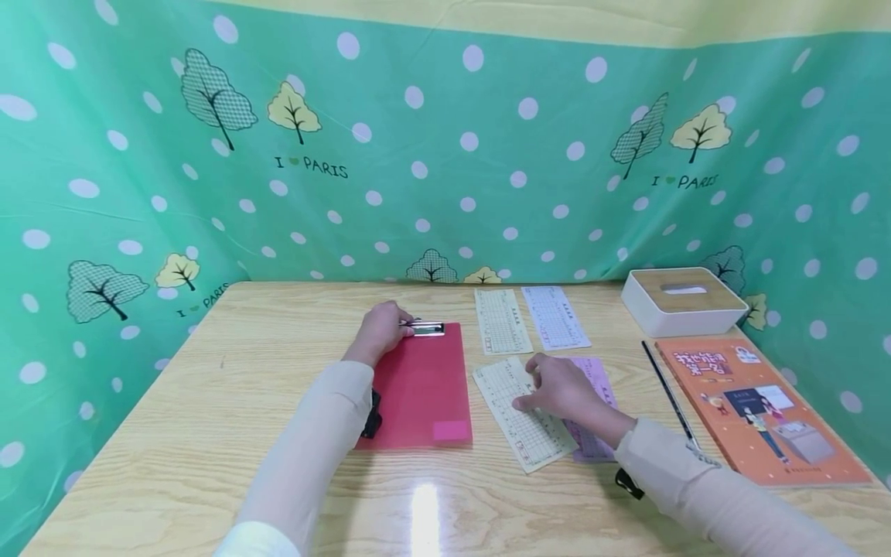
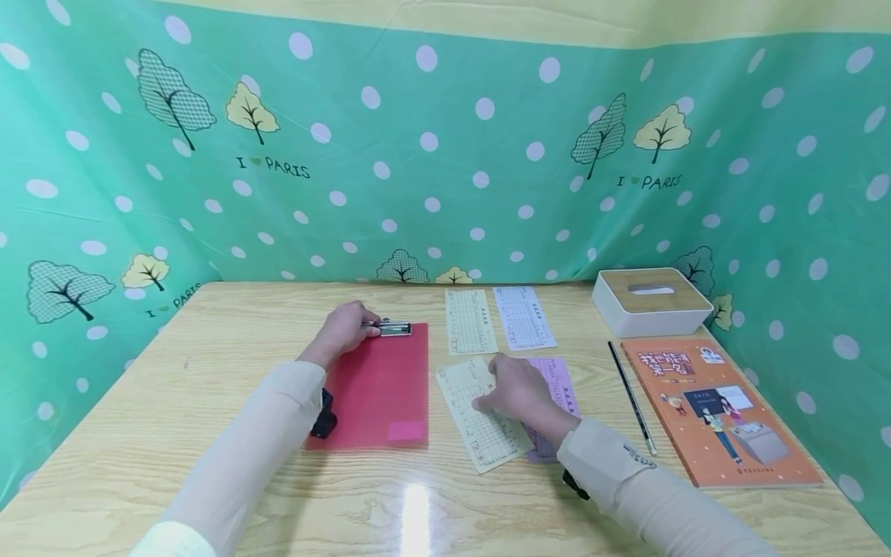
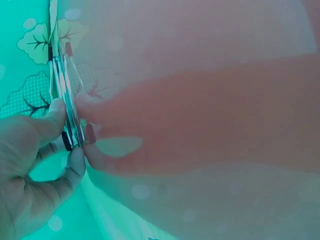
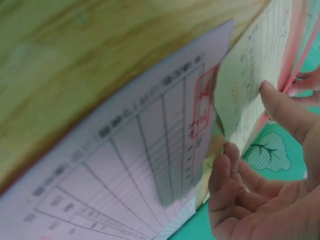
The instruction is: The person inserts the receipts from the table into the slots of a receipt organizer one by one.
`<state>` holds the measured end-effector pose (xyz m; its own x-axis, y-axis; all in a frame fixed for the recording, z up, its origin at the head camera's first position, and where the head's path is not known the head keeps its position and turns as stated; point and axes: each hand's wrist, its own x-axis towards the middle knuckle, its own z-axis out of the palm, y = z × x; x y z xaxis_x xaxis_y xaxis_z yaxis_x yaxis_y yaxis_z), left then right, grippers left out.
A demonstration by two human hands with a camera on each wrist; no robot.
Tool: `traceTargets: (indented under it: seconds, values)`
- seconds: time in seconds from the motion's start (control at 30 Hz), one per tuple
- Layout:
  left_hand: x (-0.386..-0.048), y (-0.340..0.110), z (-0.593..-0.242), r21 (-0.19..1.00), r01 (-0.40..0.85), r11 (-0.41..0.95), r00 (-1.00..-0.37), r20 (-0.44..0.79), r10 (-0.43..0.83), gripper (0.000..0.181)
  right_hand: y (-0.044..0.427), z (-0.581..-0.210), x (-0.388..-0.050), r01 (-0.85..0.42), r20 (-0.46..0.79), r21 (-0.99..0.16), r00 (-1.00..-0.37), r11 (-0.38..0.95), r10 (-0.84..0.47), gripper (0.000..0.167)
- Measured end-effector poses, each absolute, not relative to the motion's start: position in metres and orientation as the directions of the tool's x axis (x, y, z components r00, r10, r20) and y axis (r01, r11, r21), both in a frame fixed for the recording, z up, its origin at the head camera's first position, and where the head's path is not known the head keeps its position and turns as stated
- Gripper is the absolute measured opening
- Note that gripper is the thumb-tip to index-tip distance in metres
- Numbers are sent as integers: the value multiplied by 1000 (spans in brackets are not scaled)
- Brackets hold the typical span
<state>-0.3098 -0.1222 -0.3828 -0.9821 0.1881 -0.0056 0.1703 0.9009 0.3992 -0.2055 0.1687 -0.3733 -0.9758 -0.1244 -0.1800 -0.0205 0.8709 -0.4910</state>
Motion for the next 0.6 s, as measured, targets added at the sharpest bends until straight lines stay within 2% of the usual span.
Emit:
traceTargets:
  seconds: [0.07,0.37,0.6]
  values:
    - [-316,-126,-391,407,188,894,-980,14,199,26,168,-372,-205,-10,-185,-492,-976,870,-116,69]
    - [-309,-123,-385,427,169,888,-983,9,183,26,167,-369,-206,71,-247,-484,-967,872,-59,69]
    - [-312,-124,-389,419,166,893,-984,14,176,26,170,-374,-209,85,-236,-562,-970,822,-61,69]
